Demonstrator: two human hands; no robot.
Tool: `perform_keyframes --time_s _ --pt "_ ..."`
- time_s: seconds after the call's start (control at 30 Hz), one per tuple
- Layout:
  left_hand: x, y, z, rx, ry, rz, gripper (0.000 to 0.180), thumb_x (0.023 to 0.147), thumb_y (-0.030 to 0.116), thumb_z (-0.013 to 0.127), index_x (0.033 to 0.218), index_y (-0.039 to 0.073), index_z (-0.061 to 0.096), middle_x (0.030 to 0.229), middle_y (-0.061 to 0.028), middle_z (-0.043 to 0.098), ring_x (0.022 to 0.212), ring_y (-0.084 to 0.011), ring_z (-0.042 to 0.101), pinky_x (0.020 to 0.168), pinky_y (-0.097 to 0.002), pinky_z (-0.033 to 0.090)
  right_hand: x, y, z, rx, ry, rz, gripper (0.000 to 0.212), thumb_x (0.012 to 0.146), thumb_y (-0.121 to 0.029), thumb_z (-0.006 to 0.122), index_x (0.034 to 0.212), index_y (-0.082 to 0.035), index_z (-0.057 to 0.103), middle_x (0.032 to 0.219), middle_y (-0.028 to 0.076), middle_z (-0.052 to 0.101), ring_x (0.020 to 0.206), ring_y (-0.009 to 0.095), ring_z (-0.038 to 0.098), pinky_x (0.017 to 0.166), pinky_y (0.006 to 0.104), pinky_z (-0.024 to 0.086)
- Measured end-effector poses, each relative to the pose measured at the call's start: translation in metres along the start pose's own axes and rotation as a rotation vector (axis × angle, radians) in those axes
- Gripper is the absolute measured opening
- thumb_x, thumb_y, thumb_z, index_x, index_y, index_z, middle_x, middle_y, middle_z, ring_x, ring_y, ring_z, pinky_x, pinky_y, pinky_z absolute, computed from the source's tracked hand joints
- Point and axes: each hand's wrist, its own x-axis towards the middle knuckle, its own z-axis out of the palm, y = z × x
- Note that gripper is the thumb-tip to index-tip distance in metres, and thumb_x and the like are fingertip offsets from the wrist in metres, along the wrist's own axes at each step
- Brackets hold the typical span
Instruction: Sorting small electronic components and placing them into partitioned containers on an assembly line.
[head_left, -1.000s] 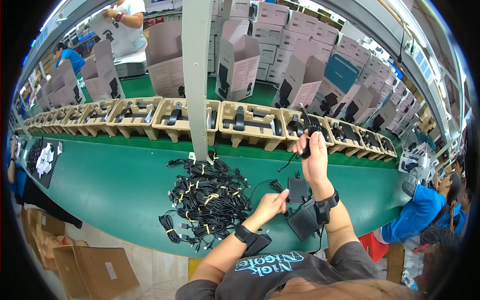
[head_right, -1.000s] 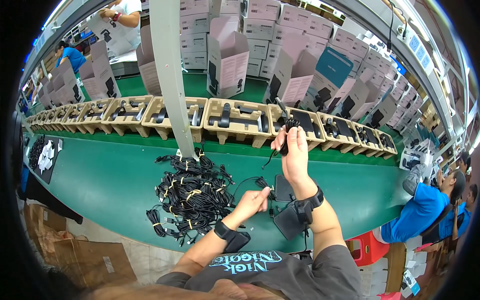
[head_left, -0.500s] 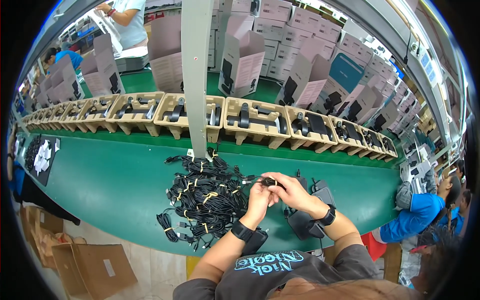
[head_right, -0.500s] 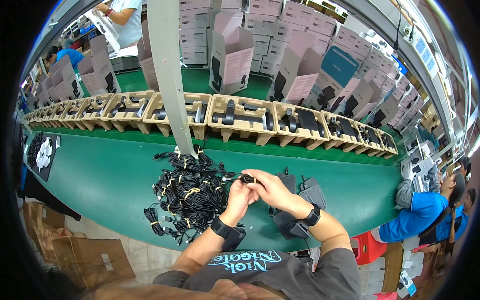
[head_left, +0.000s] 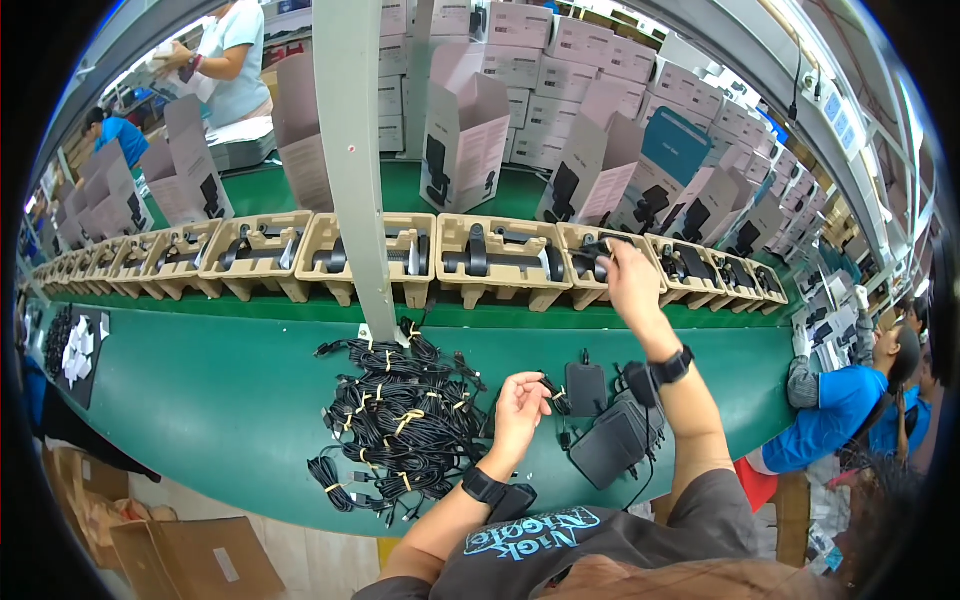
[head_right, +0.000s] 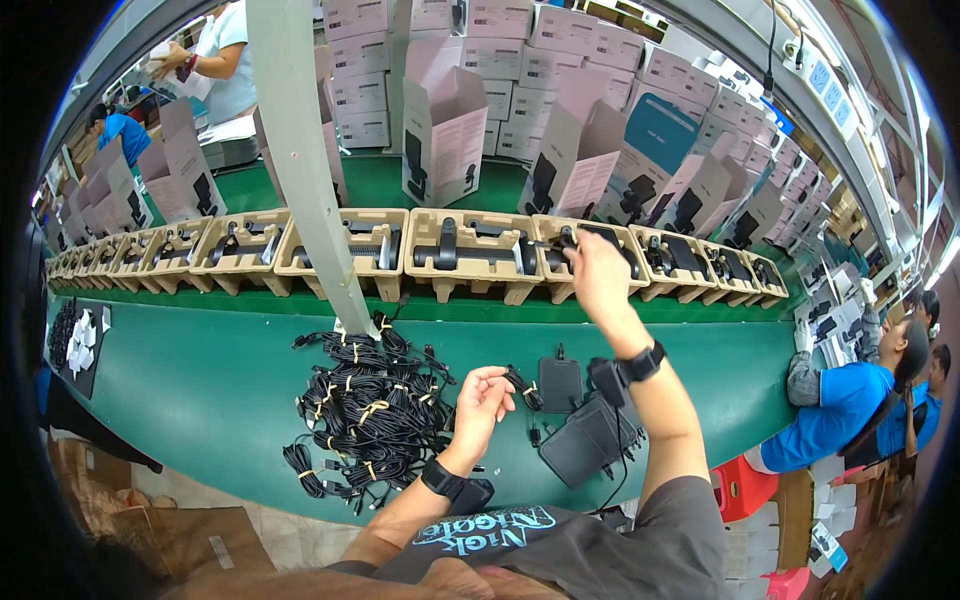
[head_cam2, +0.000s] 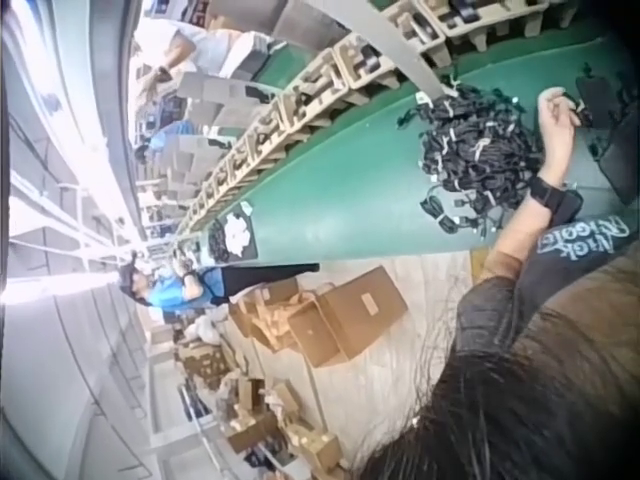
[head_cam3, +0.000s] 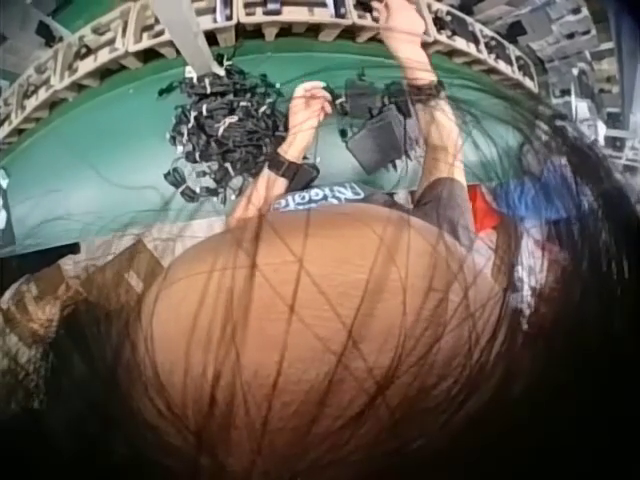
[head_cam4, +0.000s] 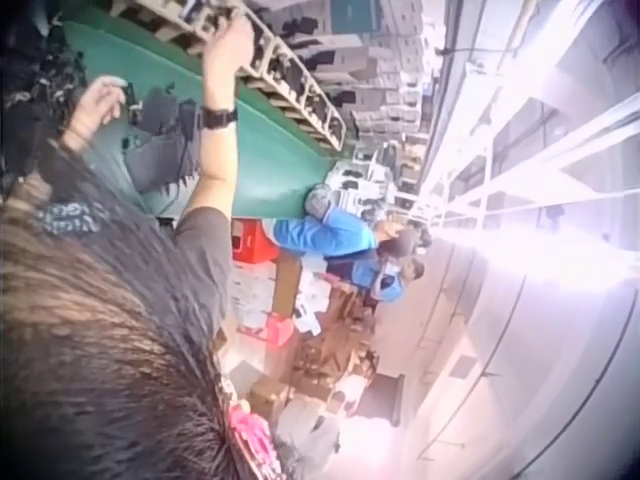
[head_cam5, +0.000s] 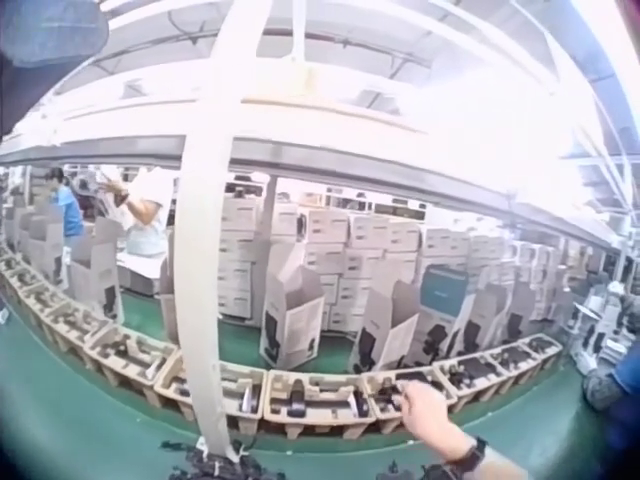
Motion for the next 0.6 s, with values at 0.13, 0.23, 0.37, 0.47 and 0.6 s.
perform_keyframes --time_s 0.13,0.23,0.37,0.47,0.6 --pt "-0.001 0.002 -0.005 -0.005 -0.011 -0.050 0.014 0.087 0.004 0.045 0.102 0.002 0.046 0.082 -0.0053 0.055 0.061 -0.0076 0.050 0.048 -0.0170 0.036 0.024 0.031 0.026 -0.154 -0.321 0.052 0.016 0.073 -0.015 0.060 0.080 -0.002 0.054 0.077 0.015 0.059 0.078 0.031 0.058 0.064 0.0401 0.046" --pt "-0.001 0.002 -0.009 -0.003 -0.014 -0.062 0.013 0.087 0.005 0.046 0.100 0.002 0.047 0.082 -0.0052 0.055 0.061 -0.0078 0.050 0.049 -0.0170 0.036 0.033 0.039 0.044 -0.204 -0.381 0.011 0.015 0.071 -0.014 0.061 0.076 -0.002 0.054 0.077 0.015 0.059 0.077 0.031 0.058 0.065 0.0403 0.046" --pt "-0.001 0.008 -0.012 -0.001 -0.010 -0.082 0.012 0.087 0.005 0.046 0.098 0.002 0.048 0.082 -0.0049 0.055 0.062 -0.0075 0.050 0.049 -0.0174 0.036 0.043 0.047 0.071 -0.407 -0.455 -0.016 0.015 0.068 -0.013 0.061 0.080 -0.005 0.057 0.078 0.012 0.061 0.077 0.029 0.059 0.066 0.0388 0.047" --pt "-0.001 0.008 -0.015 0.002 -0.004 -0.096 0.012 0.087 0.004 0.045 0.098 0.002 0.049 0.081 -0.0046 0.056 0.061 -0.0074 0.050 0.050 -0.0177 0.037 0.050 0.045 0.078 -0.604 -0.441 -0.099 0.010 0.069 -0.013 0.058 0.077 -0.007 0.060 0.079 0.009 0.062 0.076 0.024 0.060 0.063 0.0360 0.047" --pt "-0.002 0.009 -0.019 -0.006 0.000 -0.115 0.012 0.086 0.004 0.046 0.098 0.002 0.049 0.080 -0.0044 0.056 0.061 -0.0075 0.050 0.051 -0.0178 0.037 0.054 0.039 0.080 -0.728 -0.542 -0.143 0.012 0.072 -0.014 0.054 0.077 -0.010 0.063 0.080 0.005 0.062 0.081 0.021 0.057 0.065 0.0333 0.045"
